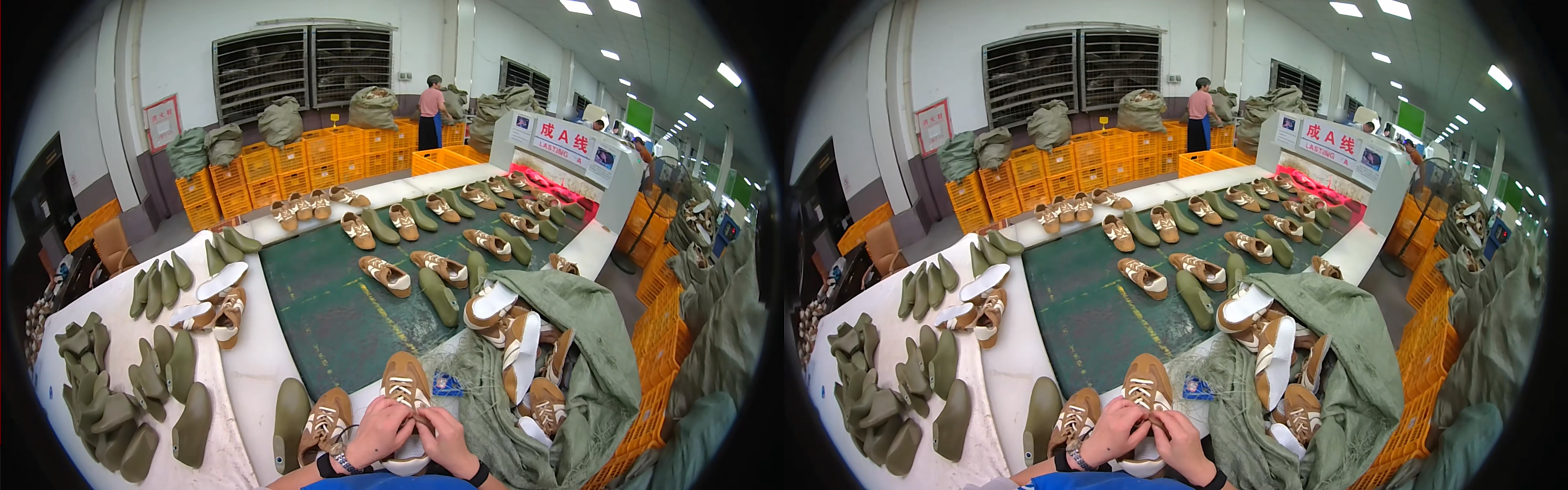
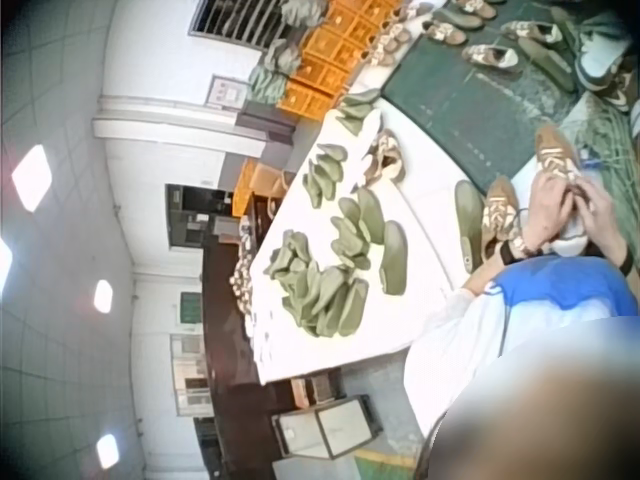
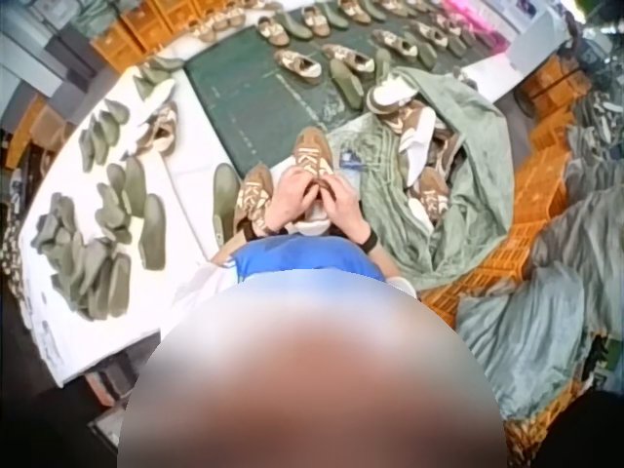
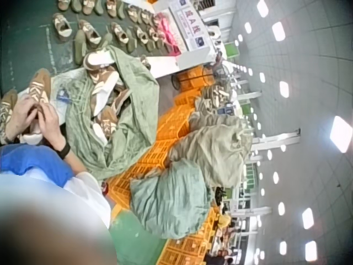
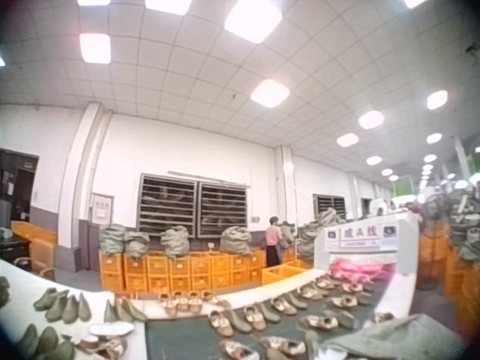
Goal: The person inserts green shoe lasts into brown shoes, ties the laces, and places the shoes on a conveyor belt. The person repeats this process for multiple shoes while another worker assists nearby.
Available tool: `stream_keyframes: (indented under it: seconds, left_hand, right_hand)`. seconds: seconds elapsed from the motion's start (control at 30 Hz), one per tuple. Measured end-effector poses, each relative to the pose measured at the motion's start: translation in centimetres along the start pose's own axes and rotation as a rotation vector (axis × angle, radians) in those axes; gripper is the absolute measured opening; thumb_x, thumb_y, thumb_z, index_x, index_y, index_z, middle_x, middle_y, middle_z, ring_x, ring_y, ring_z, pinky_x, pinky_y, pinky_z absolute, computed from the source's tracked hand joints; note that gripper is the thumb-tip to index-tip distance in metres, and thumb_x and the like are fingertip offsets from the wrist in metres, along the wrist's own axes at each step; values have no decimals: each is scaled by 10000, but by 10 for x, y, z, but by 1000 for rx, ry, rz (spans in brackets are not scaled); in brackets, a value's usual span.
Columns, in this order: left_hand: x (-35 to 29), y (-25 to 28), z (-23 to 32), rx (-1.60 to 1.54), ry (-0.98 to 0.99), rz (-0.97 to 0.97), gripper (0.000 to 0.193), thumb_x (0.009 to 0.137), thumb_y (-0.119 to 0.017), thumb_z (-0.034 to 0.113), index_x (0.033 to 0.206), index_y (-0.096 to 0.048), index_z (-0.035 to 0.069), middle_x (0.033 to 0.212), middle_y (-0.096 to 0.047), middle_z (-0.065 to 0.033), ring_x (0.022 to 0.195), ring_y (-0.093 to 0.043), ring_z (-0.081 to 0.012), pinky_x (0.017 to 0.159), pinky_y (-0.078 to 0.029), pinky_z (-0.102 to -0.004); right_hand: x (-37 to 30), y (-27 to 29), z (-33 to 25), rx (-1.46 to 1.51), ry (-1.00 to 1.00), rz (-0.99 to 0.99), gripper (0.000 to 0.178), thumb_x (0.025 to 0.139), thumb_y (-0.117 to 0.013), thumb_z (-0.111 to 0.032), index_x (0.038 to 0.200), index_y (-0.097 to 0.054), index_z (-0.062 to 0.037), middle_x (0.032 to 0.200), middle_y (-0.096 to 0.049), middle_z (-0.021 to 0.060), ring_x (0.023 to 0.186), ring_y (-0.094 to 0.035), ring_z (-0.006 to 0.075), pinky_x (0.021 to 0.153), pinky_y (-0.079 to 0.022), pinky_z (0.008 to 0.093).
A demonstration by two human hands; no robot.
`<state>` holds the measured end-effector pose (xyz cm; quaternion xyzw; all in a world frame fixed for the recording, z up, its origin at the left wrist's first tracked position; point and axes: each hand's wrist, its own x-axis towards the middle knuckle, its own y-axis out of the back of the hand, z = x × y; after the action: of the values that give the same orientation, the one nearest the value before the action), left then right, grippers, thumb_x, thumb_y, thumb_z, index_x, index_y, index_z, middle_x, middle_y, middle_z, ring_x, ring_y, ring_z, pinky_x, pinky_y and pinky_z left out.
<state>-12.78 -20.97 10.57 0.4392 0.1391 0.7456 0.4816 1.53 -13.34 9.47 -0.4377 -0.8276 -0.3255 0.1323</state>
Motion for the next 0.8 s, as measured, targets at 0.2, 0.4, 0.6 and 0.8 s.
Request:
stream_keyframes:
  seconds: [0.2, 0.4, 0.6, 0.8]
  left_hand:
    - [-2, 2, -7, 32, -76, -48, 86, 781, -626, 108, 858, -629, 69, 772, -594, -70, 836, -570, -254, 902, -404, -394]
    - [-5, 12, -16, -267, -59, -270, 82, 777, -557, 41, 792, -607, 104, 817, -563, -29, 936, -538, -220, 1014, -293, -479]
    - [-1, 20, -19, -358, -106, -317, 98, 779, -546, 17, 835, -580, 90, 924, -571, -39, 1067, -517, -242, 1027, -289, -446]
    - [-4, 15, -9, -141, 65, 23, 368, 715, -624, -8, 1078, -577, 24, 1096, -593, -160, 1117, -533, -353, 939, -448, -401]
  right_hand:
    - [-2, -3, 3, -30, -13, 31, 223, 761, -640, 1, 983, -630, 20, 942, -629, 178, 835, -623, 336, 735, -514, 367]
    - [-2, -6, 9, 62, -162, 67, 198, 778, -603, 11, 972, -640, 14, 884, -654, 172, 784, -647, 306, 692, -525, 346]
    - [0, -6, 8, 105, -143, 66, 197, 779, -599, 6, 972, -636, 8, 885, -652, 168, 783, -638, 315, 689, -513, 349]
    - [4, 1, 4, -42, -12, 94, 239, 765, -598, 13, 1000, -632, -15, 895, -621, 163, 815, -611, 328, 710, -500, 369]
